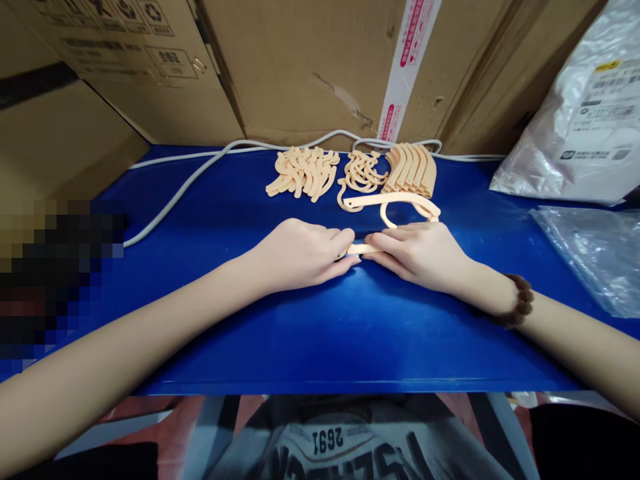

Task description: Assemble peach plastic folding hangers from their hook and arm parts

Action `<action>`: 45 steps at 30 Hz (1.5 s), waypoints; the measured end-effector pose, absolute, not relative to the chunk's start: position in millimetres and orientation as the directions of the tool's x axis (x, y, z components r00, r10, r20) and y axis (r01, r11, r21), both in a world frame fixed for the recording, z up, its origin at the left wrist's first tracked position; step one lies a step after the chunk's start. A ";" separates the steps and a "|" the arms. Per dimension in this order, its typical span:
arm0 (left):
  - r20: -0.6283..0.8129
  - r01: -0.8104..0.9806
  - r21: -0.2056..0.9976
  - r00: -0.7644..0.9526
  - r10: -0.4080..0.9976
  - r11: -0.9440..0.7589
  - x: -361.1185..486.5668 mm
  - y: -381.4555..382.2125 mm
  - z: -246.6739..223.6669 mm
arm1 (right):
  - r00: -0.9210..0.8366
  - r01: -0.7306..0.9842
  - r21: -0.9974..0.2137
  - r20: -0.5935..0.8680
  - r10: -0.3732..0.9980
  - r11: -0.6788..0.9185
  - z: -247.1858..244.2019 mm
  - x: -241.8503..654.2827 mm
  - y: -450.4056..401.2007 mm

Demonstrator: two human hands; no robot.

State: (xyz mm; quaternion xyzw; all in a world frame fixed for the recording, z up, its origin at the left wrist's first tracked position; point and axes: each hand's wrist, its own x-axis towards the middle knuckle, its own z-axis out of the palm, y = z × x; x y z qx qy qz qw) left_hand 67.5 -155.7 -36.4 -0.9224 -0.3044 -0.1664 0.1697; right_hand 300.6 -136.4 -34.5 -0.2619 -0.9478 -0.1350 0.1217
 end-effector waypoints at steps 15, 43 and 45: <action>0.367 0.735 -0.198 0.669 0.646 -0.648 56.8 -149.1 -28.2 | -0.568 0.745 0.064 0.584 0.581 0.664 -24.7 309.4 -125.0; 0.089 0.620 -0.162 0.784 0.615 -0.768 53.6 -147.8 -18.7 | -0.702 0.673 0.088 0.389 0.597 0.734 -35.7 311.1 -115.0; 0.087 0.600 -0.166 0.799 0.595 -0.782 53.6 -147.4 -18.8 | -0.690 0.690 0.090 0.381 0.615 0.719 -36.2 310.9 -114.6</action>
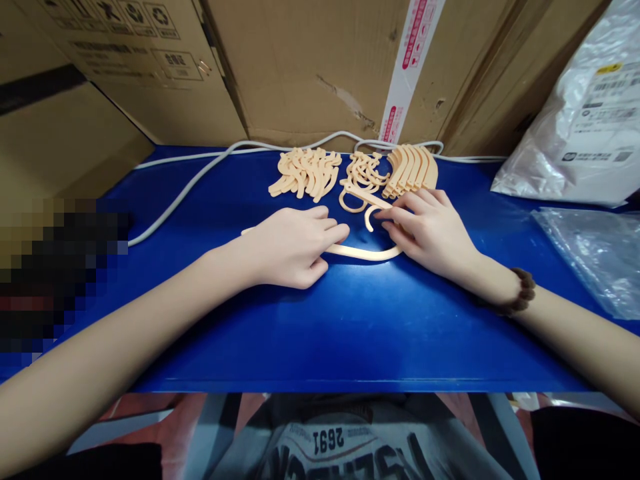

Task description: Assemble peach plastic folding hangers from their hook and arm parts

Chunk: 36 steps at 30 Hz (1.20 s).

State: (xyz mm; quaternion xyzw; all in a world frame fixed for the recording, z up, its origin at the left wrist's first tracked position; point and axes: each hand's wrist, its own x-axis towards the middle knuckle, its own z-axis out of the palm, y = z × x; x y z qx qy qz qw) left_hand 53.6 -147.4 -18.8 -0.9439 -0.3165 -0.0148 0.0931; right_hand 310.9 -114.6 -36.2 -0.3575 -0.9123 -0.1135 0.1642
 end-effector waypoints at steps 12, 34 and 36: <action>0.214 0.547 -0.331 0.837 0.503 -0.769 56.6 -142.6 -34.9 | -0.656 0.742 0.093 0.304 0.690 0.664 -39.3 311.0 -112.8; 0.234 0.786 -0.334 0.604 0.762 -0.521 49.4 -142.0 -20.2 | -0.589 0.800 0.120 0.341 0.733 0.587 -42.1 311.7 -112.0; 0.214 0.766 -0.328 0.630 0.747 -0.553 48.7 -141.0 -21.7 | -0.591 0.799 0.121 0.341 0.731 0.589 -42.1 311.7 -112.1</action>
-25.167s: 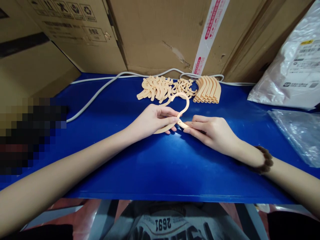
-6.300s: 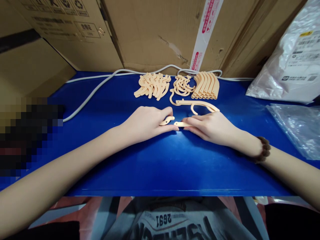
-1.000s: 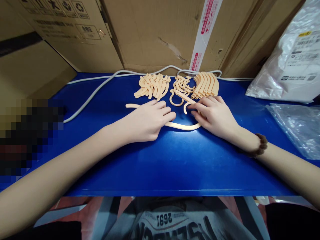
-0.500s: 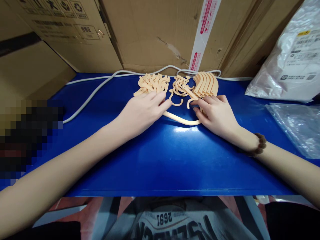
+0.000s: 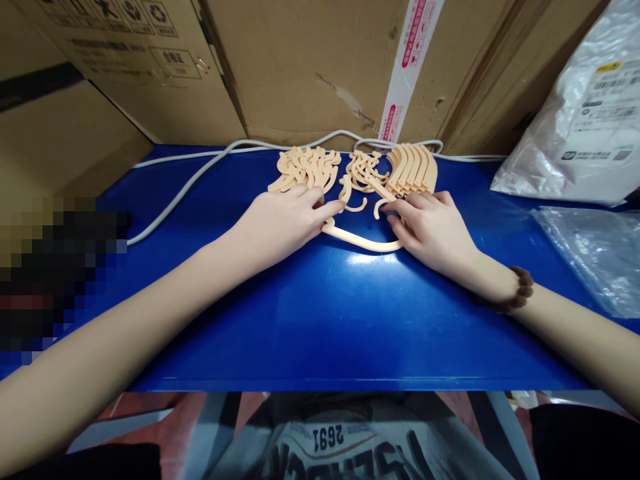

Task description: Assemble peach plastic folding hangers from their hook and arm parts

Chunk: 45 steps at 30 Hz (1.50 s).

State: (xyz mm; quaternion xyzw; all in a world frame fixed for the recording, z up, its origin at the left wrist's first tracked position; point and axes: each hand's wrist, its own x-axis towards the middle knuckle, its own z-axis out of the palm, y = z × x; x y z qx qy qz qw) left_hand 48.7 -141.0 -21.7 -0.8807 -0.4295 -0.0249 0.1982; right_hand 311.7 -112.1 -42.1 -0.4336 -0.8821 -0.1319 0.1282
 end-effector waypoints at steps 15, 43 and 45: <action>0.208 0.757 -0.142 0.652 0.729 -0.637 53.9 -144.2 -31.1 | -0.566 0.820 0.129 0.327 0.756 0.558 -41.9 309.0 -114.3; 0.192 0.752 0.273 0.568 0.800 -0.600 67.3 -151.0 -41.6 | -0.589 0.802 0.134 0.337 0.735 0.582 -45.6 310.5 -110.3; 0.195 0.750 0.256 0.578 0.793 -0.610 67.6 -151.3 -41.8 | -0.599 0.794 0.115 0.317 0.735 0.597 -44.9 310.7 -109.5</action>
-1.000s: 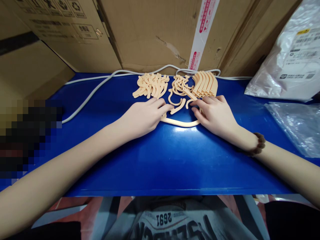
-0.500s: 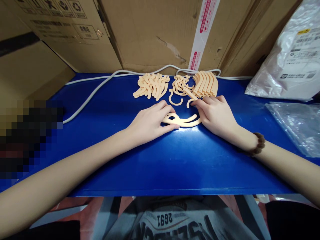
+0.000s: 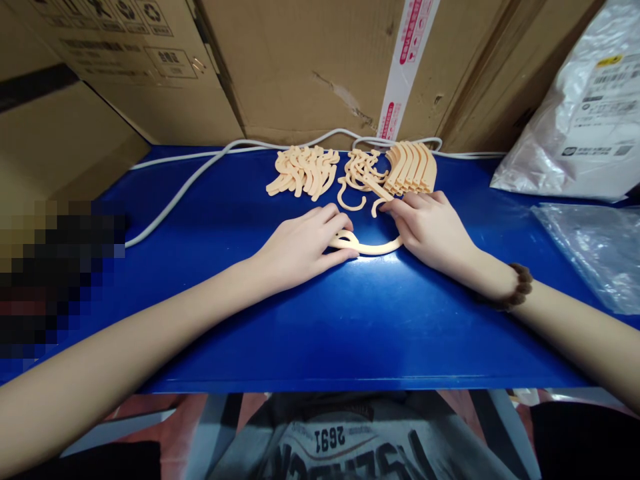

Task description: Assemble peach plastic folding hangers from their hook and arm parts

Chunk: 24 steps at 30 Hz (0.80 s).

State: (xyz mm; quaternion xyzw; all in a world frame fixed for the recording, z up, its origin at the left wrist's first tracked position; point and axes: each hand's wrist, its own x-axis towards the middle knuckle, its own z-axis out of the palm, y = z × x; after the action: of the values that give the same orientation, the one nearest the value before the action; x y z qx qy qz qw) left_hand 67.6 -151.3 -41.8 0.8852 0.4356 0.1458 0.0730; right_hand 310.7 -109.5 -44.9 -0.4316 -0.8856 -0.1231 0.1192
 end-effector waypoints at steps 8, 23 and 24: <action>0.241 0.744 0.312 0.539 0.807 -0.591 68.2 -149.4 -46.4 | -0.637 0.759 0.064 0.275 0.720 0.647 -42.5 310.3 -109.8; 0.411 0.708 0.332 0.486 0.771 -0.623 68.1 -140.4 -52.7 | -0.783 0.614 0.104 0.208 0.587 0.782 -37.0 304.6 -118.0; 0.434 0.715 0.329 0.467 0.771 -0.618 68.3 -140.8 -52.5 | -0.788 0.608 0.106 0.200 0.582 0.787 -36.8 304.5 -117.9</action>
State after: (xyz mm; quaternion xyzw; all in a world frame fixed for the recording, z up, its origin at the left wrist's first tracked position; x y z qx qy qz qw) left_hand 68.3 -140.8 -52.5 0.8549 0.4343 0.2794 0.0502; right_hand 304.5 -117.9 -36.8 -0.3157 -0.9420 -0.0827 0.0785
